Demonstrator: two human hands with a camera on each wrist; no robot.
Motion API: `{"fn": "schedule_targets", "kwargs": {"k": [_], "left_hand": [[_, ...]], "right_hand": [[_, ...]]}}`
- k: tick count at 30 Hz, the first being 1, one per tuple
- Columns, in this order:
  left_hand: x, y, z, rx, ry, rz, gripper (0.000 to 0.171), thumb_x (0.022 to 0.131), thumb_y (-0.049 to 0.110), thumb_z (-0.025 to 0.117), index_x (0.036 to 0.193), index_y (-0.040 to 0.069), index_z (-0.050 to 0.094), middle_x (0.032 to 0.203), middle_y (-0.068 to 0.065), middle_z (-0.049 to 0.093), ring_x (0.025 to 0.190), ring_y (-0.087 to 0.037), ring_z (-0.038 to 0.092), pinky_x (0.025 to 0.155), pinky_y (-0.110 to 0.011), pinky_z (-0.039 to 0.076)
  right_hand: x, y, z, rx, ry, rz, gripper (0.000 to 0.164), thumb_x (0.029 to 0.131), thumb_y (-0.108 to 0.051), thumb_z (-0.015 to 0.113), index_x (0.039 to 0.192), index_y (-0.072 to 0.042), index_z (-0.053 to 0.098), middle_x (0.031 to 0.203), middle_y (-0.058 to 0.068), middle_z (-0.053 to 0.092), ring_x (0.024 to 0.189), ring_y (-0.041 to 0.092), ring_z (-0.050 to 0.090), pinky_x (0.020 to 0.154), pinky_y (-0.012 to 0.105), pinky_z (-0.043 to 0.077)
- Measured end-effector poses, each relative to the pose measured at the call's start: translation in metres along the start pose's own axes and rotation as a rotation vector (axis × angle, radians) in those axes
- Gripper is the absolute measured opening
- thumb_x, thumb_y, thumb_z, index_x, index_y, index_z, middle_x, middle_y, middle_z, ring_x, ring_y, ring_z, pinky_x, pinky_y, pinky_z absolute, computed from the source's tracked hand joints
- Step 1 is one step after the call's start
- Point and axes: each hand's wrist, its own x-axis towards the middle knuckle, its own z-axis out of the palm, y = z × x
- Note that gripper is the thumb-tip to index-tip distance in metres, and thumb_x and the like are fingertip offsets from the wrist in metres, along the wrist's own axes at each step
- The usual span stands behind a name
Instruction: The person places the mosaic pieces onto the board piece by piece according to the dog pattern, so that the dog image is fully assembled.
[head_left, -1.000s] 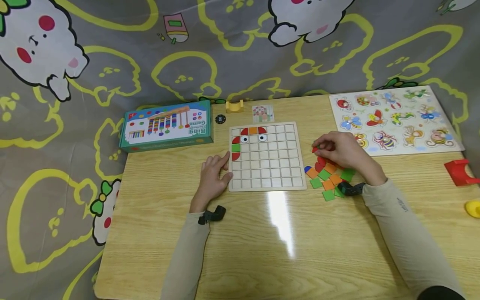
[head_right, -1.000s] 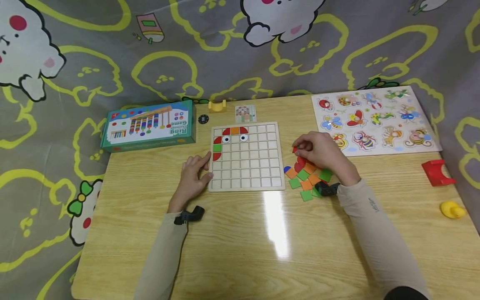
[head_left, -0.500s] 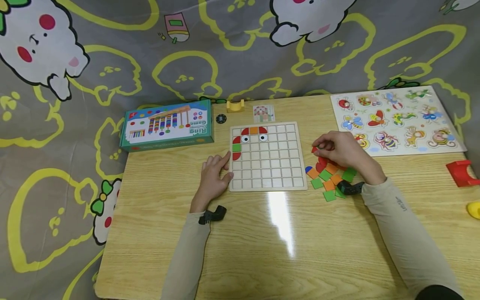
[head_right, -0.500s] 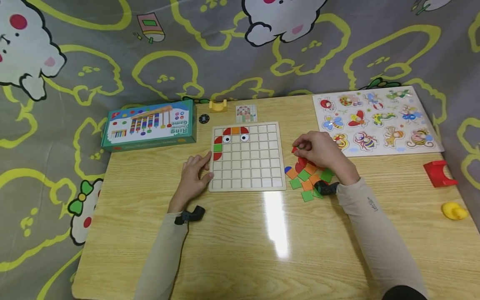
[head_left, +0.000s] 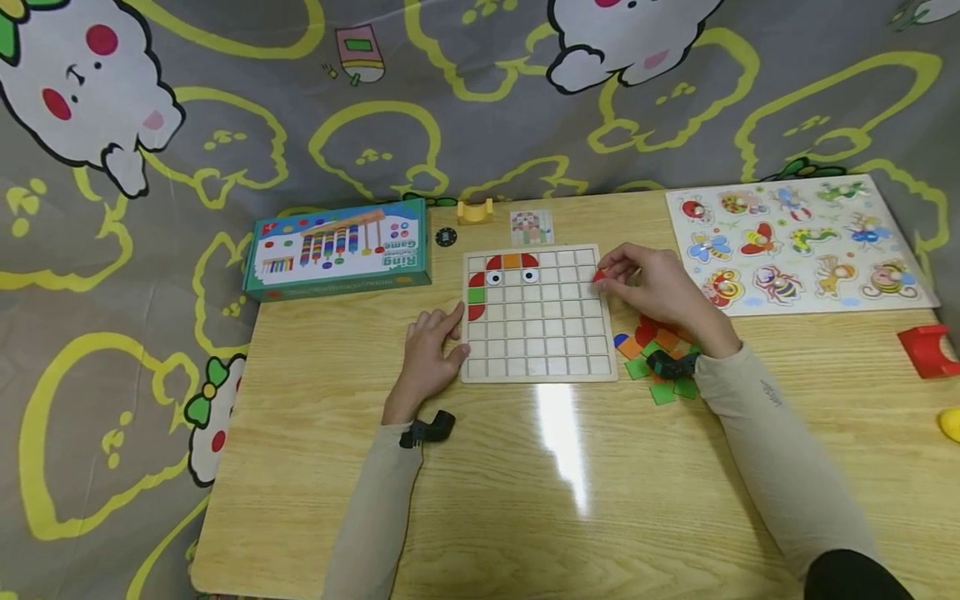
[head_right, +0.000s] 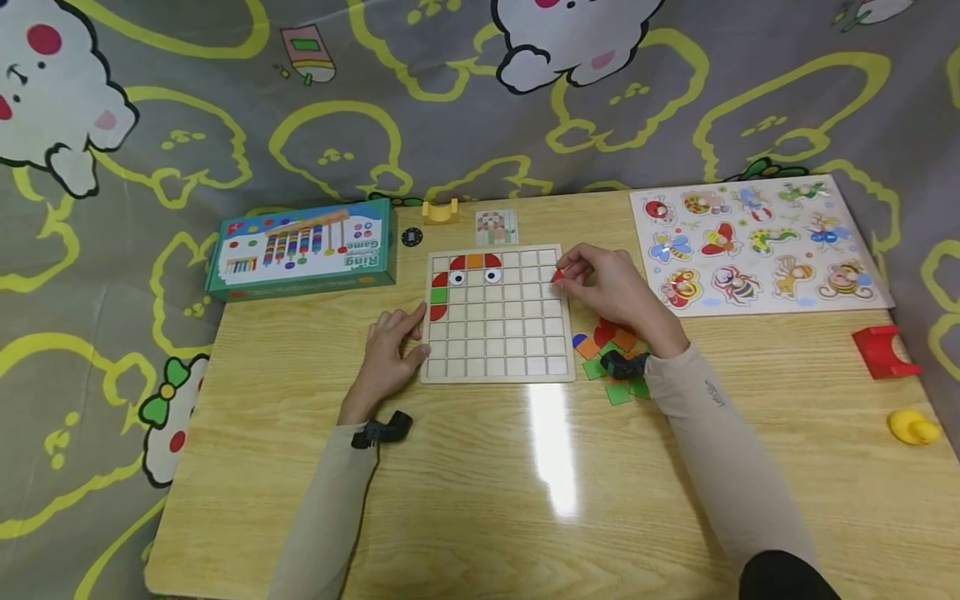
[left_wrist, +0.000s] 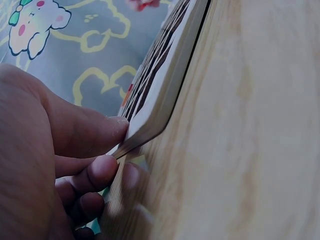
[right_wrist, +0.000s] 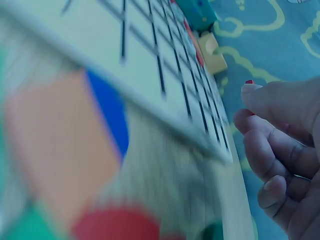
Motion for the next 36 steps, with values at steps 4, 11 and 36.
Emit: {"fn": "schedule_targets", "kwargs": {"k": [4,11,36], "left_hand": [[0.001,-0.001,0.000,0.011,-0.001,0.000,0.065,0.085,0.018,0.066,0.146,0.007,0.048,0.087,0.002,0.051,0.083,-0.019,0.036,0.080,-0.035,0.025],[0.001,-0.002,0.000,0.010,-0.006,-0.007,0.064,0.086,0.016,0.066,0.147,0.008,0.047,0.087,0.002,0.051,0.082,-0.018,0.035,0.080,-0.035,0.024],[0.001,-0.001,-0.002,0.023,-0.018,-0.026,0.064,0.087,0.017,0.065,0.148,0.008,0.045,0.088,0.003,0.050,0.081,-0.017,0.034,0.078,-0.034,0.023]], "right_hand": [[0.019,-0.012,0.014,0.063,-0.006,-0.015,0.023,0.089,-0.024,0.073,0.106,-0.010,0.069,0.089,0.003,0.069,0.075,0.016,0.062,0.065,0.019,0.045],[0.051,-0.028,0.042,0.125,-0.026,-0.087,0.022,0.089,-0.022,0.072,0.106,-0.009,0.068,0.086,0.002,0.067,0.071,0.015,0.060,0.060,0.022,0.044],[0.081,-0.047,0.078,-0.027,-0.139,-0.113,0.023,0.084,-0.028,0.078,0.102,-0.014,0.074,0.079,0.000,0.061,0.065,0.015,0.052,0.064,0.035,0.040]]}}
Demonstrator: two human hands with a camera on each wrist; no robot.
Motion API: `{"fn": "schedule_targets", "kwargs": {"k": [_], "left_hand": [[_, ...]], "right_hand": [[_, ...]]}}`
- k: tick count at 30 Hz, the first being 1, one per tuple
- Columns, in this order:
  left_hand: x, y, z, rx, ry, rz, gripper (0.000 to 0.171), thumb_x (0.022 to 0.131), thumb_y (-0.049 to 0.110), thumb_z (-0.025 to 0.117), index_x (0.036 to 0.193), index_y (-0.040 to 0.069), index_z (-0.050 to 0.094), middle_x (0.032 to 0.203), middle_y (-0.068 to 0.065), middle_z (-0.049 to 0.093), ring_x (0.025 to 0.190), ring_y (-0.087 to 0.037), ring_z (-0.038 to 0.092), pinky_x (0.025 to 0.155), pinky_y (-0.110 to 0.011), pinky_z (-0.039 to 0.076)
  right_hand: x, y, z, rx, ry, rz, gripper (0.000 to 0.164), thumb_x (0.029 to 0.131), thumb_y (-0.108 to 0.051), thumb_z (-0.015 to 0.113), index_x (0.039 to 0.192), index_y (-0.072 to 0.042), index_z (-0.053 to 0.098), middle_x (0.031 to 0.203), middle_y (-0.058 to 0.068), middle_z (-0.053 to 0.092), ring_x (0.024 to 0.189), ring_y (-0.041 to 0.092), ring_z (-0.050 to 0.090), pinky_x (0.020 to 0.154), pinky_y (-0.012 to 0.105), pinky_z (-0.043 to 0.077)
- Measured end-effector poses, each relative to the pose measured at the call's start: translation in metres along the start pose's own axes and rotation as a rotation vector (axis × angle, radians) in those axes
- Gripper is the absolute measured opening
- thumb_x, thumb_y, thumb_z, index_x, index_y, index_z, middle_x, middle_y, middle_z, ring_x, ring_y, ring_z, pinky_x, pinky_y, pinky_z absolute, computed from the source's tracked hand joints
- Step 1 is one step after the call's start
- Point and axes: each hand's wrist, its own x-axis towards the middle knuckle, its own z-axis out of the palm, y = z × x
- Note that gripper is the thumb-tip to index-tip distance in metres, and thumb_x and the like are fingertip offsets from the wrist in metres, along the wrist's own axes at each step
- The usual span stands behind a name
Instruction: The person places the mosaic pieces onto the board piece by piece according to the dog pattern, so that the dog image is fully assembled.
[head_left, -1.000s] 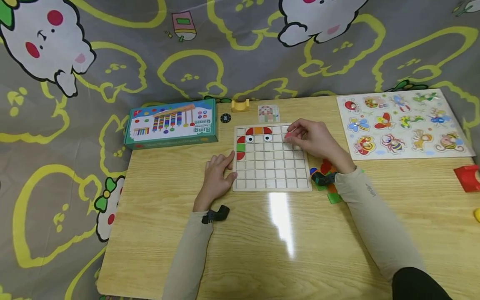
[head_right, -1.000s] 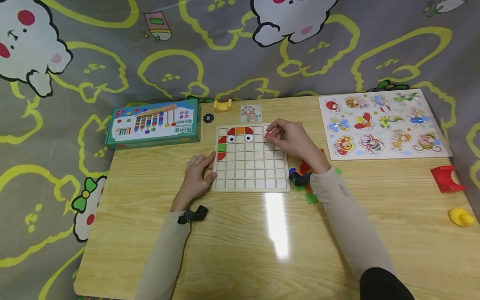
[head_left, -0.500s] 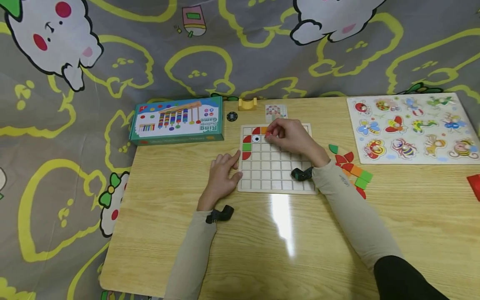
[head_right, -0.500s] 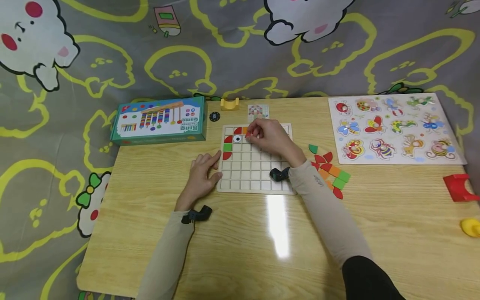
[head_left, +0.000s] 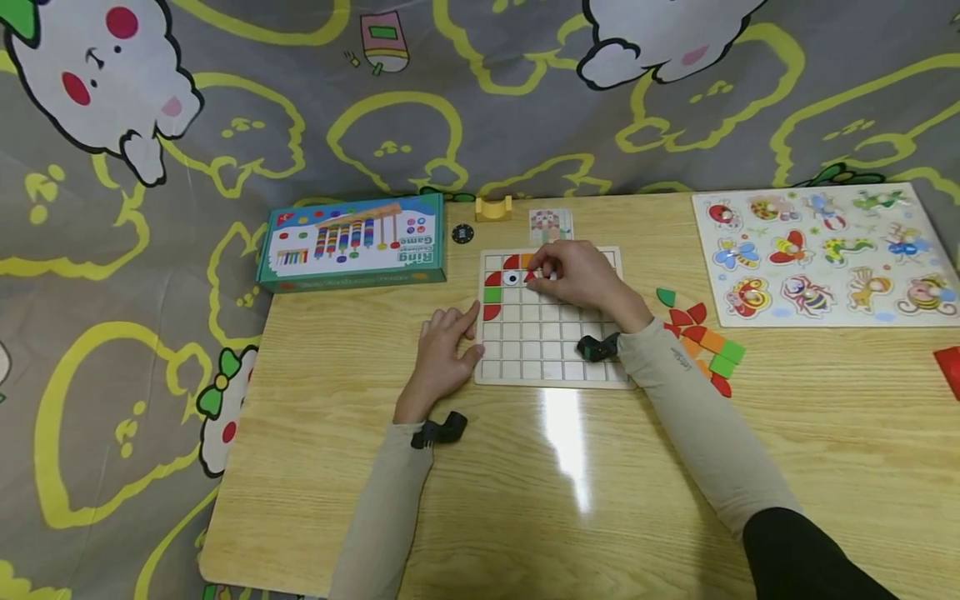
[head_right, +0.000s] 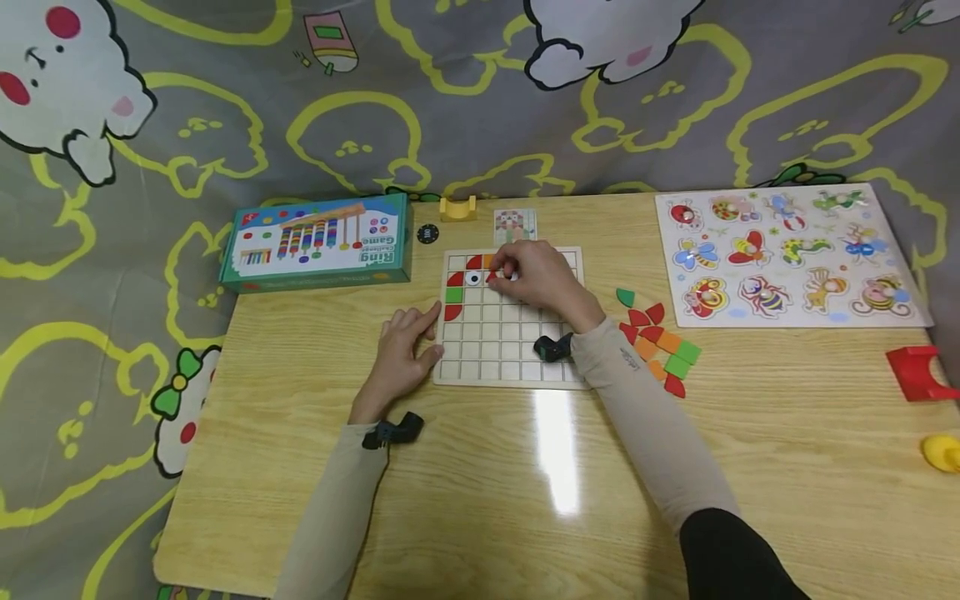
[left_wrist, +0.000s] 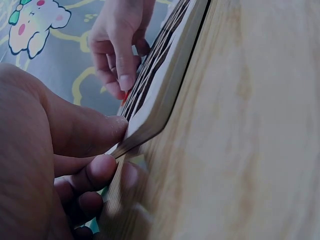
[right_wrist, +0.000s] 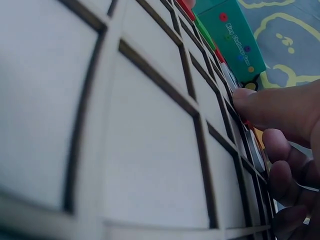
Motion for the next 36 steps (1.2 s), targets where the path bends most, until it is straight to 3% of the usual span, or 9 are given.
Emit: {"fn": "schedule_targets", "kwargs": {"k": [16,21,25,36], "left_hand": [[0.001,0.001,0.001,0.010,0.005,-0.005,0.066,0.086,0.017,0.067,0.148,0.009,0.045,0.087,0.004,0.050,0.081,-0.016,0.034,0.078,-0.033,0.023],[0.000,-0.001,0.001,0.014,0.005,-0.001,0.066,0.087,0.016,0.067,0.148,0.008,0.045,0.086,0.002,0.051,0.081,-0.017,0.034,0.078,-0.034,0.023],[0.000,0.001,0.004,0.020,-0.001,-0.007,0.066,0.086,0.017,0.067,0.148,0.009,0.045,0.087,0.003,0.050,0.082,-0.017,0.034,0.079,-0.033,0.023],[0.000,0.001,0.003,0.003,0.001,-0.005,0.067,0.086,0.018,0.066,0.148,0.009,0.045,0.088,0.002,0.051,0.085,-0.018,0.036,0.081,-0.034,0.025]], "right_hand": [[0.000,0.003,0.002,-0.010,-0.020,0.011,0.018,0.085,-0.027,0.077,0.100,-0.019,0.074,0.080,-0.004,0.062,0.065,0.015,0.053,0.063,0.034,0.041],[-0.005,0.004,-0.004,0.049,0.014,-0.022,0.022,0.083,-0.026,0.079,0.103,-0.016,0.074,0.081,-0.002,0.063,0.066,0.014,0.055,0.065,0.033,0.043],[-0.023,0.013,-0.023,0.076,0.060,-0.008,0.023,0.084,-0.023,0.078,0.104,-0.012,0.075,0.082,0.000,0.064,0.069,0.015,0.056,0.065,0.032,0.044],[-0.099,0.062,-0.081,-0.037,0.165,0.151,0.016,0.087,-0.021,0.075,0.099,-0.011,0.076,0.082,0.002,0.068,0.071,0.016,0.059,0.064,0.021,0.042]]}}
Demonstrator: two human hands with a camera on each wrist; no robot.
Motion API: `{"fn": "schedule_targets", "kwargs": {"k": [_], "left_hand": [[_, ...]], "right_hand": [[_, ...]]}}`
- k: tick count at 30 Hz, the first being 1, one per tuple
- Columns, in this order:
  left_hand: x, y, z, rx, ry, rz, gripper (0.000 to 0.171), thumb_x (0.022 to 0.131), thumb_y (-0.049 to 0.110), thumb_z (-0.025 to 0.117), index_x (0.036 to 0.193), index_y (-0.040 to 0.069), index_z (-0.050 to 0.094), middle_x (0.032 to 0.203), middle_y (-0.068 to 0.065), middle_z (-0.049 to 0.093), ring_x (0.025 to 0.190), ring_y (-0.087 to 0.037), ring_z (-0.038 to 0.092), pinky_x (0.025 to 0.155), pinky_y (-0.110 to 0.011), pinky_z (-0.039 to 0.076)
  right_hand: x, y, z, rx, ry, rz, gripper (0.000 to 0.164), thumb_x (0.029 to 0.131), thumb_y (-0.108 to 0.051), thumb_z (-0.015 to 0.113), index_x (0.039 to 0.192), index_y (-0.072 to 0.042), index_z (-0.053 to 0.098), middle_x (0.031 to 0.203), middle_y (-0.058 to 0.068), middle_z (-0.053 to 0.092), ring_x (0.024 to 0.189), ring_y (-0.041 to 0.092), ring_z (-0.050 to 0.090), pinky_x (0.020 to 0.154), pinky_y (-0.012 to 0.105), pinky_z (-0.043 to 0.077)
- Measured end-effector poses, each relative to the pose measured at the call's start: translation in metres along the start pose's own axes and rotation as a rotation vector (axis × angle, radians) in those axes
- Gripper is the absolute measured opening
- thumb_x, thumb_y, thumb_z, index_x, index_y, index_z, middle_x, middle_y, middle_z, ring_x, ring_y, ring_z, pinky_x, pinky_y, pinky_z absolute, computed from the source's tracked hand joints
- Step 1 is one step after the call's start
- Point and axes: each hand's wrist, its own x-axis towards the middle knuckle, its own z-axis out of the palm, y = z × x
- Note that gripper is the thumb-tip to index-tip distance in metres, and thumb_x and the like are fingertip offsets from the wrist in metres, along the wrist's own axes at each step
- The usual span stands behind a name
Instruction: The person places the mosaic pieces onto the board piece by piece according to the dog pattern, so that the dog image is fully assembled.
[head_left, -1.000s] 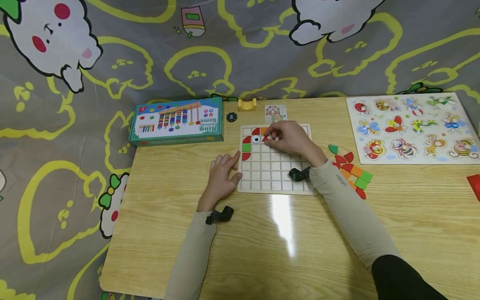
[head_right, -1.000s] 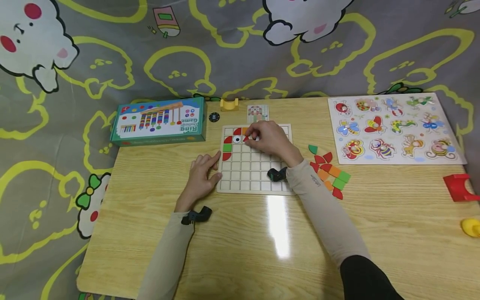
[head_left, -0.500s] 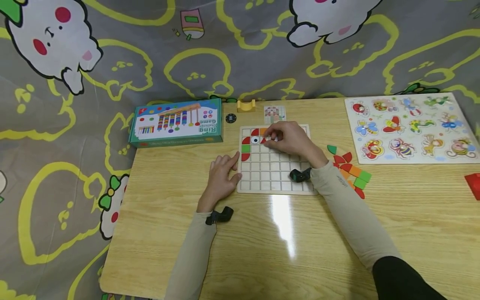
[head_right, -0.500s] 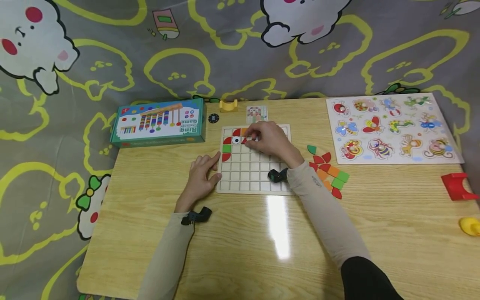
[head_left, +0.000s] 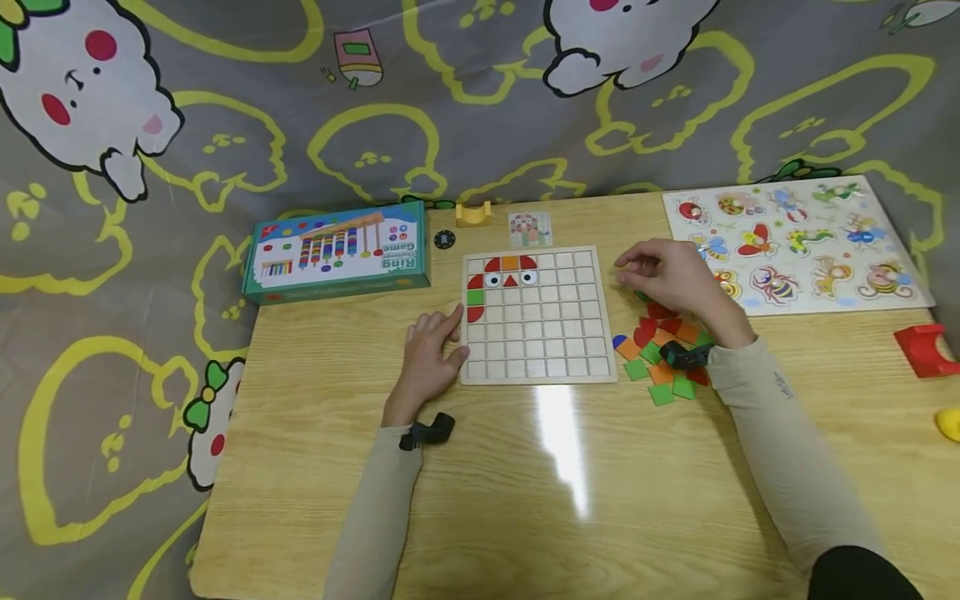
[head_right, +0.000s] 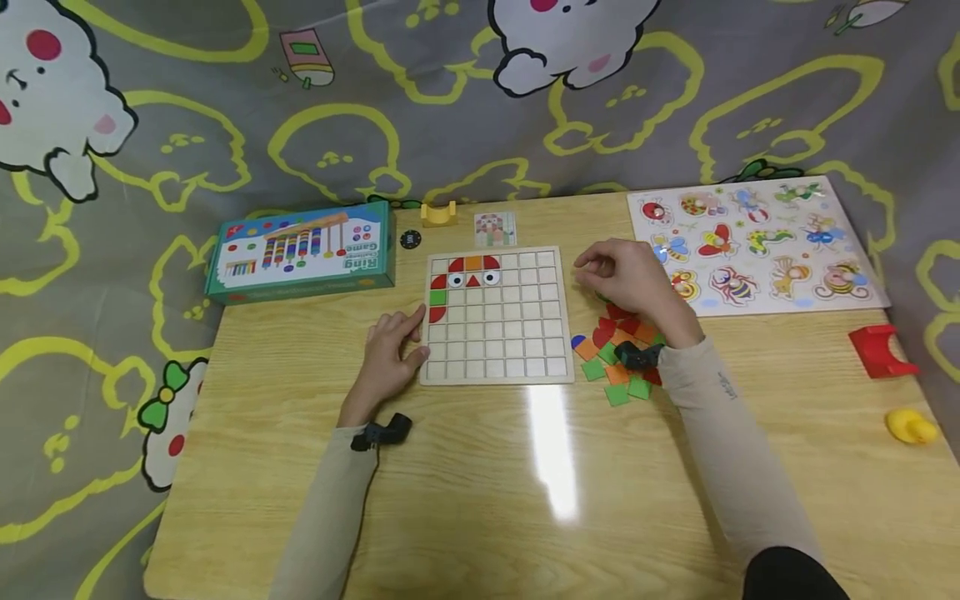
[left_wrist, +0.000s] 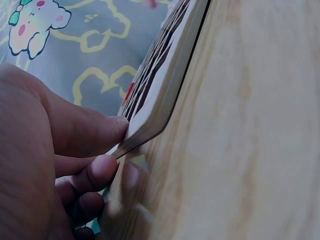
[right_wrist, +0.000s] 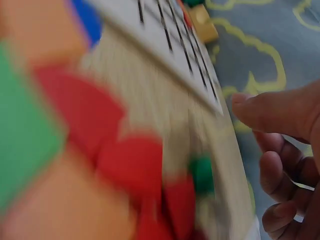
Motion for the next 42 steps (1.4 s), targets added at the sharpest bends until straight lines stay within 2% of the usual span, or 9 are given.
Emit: {"fn": "schedule_targets", "kwargs": {"k": [6,12,19,24,36,42], "left_hand": [[0.000,-0.001,-0.001,-0.009,0.001,-0.010,0.066,0.087,0.017,0.066,0.149,0.010,0.045,0.089,0.002,0.051,0.085,-0.019,0.036,0.080,-0.034,0.024],[0.000,0.002,0.000,-0.025,0.007,0.002,0.066,0.086,0.017,0.066,0.148,0.009,0.046,0.088,0.001,0.052,0.083,-0.019,0.036,0.079,-0.034,0.024],[0.000,0.001,0.002,-0.019,0.010,-0.002,0.066,0.086,0.018,0.066,0.148,0.010,0.046,0.089,0.002,0.052,0.084,-0.019,0.036,0.080,-0.034,0.024],[0.000,0.002,0.001,-0.019,0.003,-0.007,0.066,0.086,0.017,0.067,0.148,0.009,0.046,0.089,0.001,0.052,0.084,-0.019,0.036,0.080,-0.035,0.024],[0.000,0.001,0.000,-0.027,0.008,-0.007,0.065,0.086,0.016,0.066,0.148,0.009,0.046,0.088,0.001,0.052,0.083,-0.019,0.035,0.080,-0.034,0.024],[-0.001,0.001,0.000,-0.034,0.008,-0.007,0.066,0.086,0.017,0.066,0.148,0.009,0.046,0.088,0.002,0.051,0.083,-0.019,0.036,0.080,-0.034,0.024]], "right_hand": [[-0.029,0.013,-0.020,-0.063,-0.040,0.102,0.018,0.087,-0.026,0.075,0.098,-0.012,0.075,0.082,0.002,0.070,0.069,0.016,0.060,0.063,0.025,0.043],[-0.050,0.018,-0.025,-0.144,-0.075,0.088,0.016,0.084,-0.025,0.079,0.092,-0.011,0.076,0.076,-0.001,0.067,0.064,0.013,0.054,0.061,0.027,0.041],[-0.052,0.014,-0.021,-0.155,-0.096,0.075,0.012,0.085,-0.023,0.078,0.089,-0.012,0.076,0.072,-0.002,0.065,0.059,0.013,0.052,0.059,0.029,0.038],[-0.052,0.011,-0.020,-0.154,-0.112,0.102,0.014,0.085,-0.025,0.077,0.089,-0.011,0.076,0.072,-0.001,0.065,0.059,0.013,0.052,0.059,0.030,0.038],[-0.051,0.009,-0.016,-0.094,-0.200,0.157,0.022,0.087,-0.028,0.075,0.093,-0.008,0.069,0.082,0.004,0.064,0.068,0.017,0.053,0.061,0.029,0.041],[-0.050,0.007,-0.014,-0.042,-0.184,0.143,0.020,0.090,-0.028,0.073,0.092,-0.009,0.066,0.083,0.004,0.066,0.071,0.017,0.058,0.063,0.026,0.043]]}}
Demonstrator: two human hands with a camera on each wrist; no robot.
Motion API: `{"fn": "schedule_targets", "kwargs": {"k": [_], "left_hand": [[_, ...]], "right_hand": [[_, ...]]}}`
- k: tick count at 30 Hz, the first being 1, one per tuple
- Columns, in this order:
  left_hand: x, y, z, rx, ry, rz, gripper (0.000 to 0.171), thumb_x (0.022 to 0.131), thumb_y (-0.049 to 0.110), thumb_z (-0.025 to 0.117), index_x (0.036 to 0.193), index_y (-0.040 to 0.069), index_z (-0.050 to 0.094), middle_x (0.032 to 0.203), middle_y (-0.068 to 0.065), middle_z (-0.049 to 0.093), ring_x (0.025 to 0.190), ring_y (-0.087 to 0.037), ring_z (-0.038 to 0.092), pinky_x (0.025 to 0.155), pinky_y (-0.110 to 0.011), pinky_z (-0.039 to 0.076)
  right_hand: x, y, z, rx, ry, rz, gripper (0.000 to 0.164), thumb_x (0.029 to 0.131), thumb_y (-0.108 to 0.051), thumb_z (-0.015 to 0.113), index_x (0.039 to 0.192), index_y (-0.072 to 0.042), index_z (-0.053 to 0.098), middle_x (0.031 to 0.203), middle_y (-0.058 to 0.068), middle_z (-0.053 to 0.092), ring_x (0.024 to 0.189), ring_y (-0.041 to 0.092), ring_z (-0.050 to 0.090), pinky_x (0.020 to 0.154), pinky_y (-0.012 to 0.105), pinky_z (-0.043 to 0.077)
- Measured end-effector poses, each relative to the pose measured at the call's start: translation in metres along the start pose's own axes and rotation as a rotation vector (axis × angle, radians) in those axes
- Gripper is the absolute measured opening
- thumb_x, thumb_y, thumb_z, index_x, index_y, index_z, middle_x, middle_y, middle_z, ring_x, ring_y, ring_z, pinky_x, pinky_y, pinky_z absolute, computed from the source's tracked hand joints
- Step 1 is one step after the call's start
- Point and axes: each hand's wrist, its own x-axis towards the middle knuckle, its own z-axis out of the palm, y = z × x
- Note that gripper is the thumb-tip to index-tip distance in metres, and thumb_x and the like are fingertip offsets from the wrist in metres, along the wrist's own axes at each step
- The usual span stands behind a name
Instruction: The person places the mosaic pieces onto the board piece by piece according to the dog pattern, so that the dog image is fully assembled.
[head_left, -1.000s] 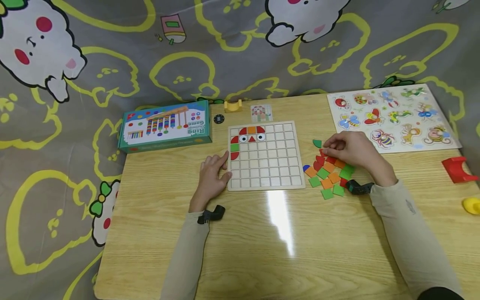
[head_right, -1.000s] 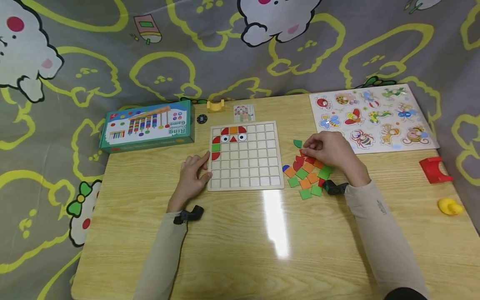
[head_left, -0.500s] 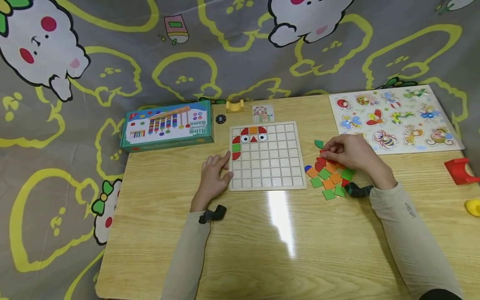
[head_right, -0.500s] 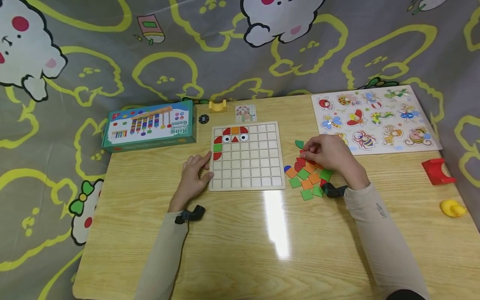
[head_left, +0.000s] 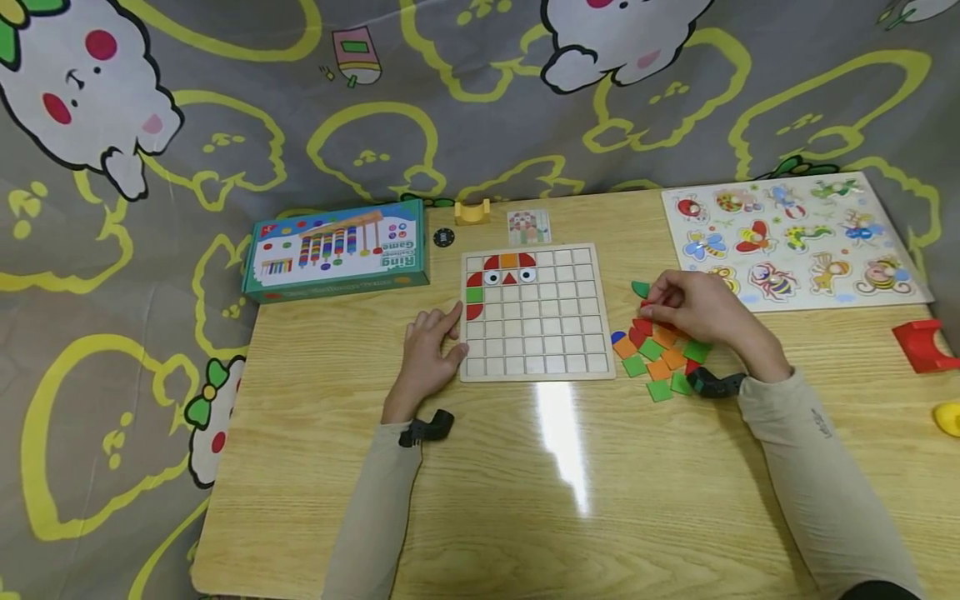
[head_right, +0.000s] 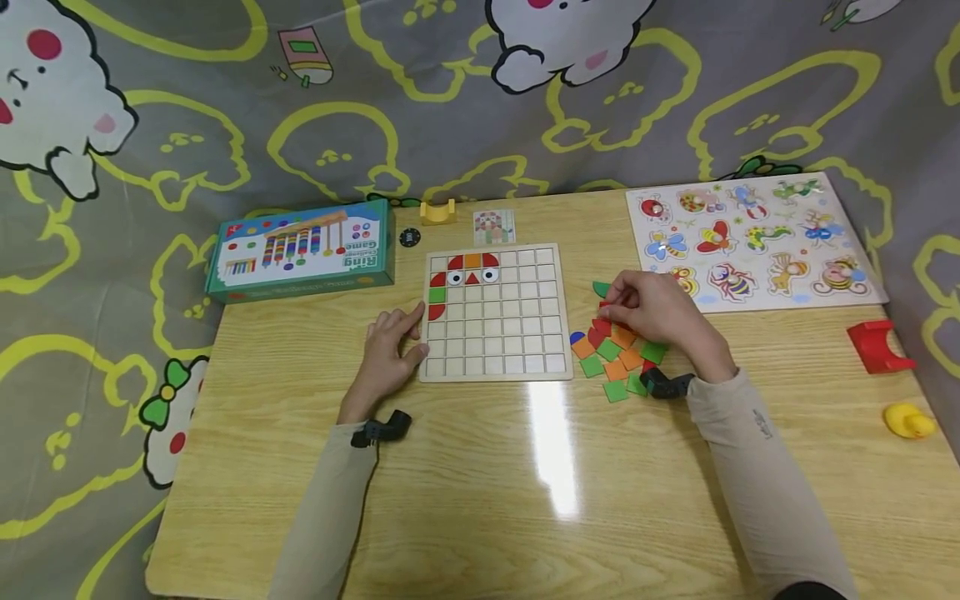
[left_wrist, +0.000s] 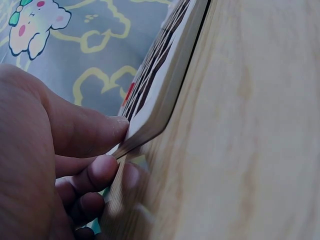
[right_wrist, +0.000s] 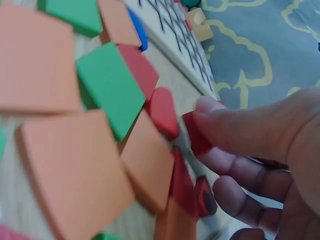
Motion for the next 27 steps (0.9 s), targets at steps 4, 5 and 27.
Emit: {"fn": "schedule_targets", "kwargs": {"k": [4,5,27], "left_hand": [[0.000,-0.001,0.000,0.006,-0.006,-0.006,0.066,0.086,0.018,0.065,0.149,0.010,0.045,0.088,0.003,0.051,0.084,-0.018,0.035,0.080,-0.034,0.024],[0.000,-0.001,0.000,0.009,-0.005,-0.004,0.066,0.086,0.018,0.065,0.148,0.010,0.045,0.088,0.002,0.051,0.084,-0.019,0.036,0.080,-0.034,0.024],[0.001,-0.001,-0.002,0.020,-0.001,0.011,0.065,0.086,0.017,0.066,0.147,0.008,0.046,0.088,0.001,0.051,0.084,-0.019,0.036,0.080,-0.035,0.024]], "right_hand": [[0.005,-0.006,0.000,0.061,0.051,-0.021,0.020,0.094,-0.028,0.067,0.098,-0.009,0.062,0.087,0.006,0.069,0.072,0.016,0.060,0.065,0.026,0.042],[0.007,-0.008,0.001,0.076,0.065,-0.024,0.021,0.094,-0.029,0.066,0.100,-0.010,0.061,0.088,0.007,0.070,0.072,0.016,0.060,0.064,0.026,0.041],[0.070,-0.072,0.064,0.258,0.114,-0.123,0.024,0.093,-0.025,0.068,0.116,-0.017,0.070,0.094,0.003,0.070,0.082,0.015,0.064,0.071,0.027,0.046]]}}
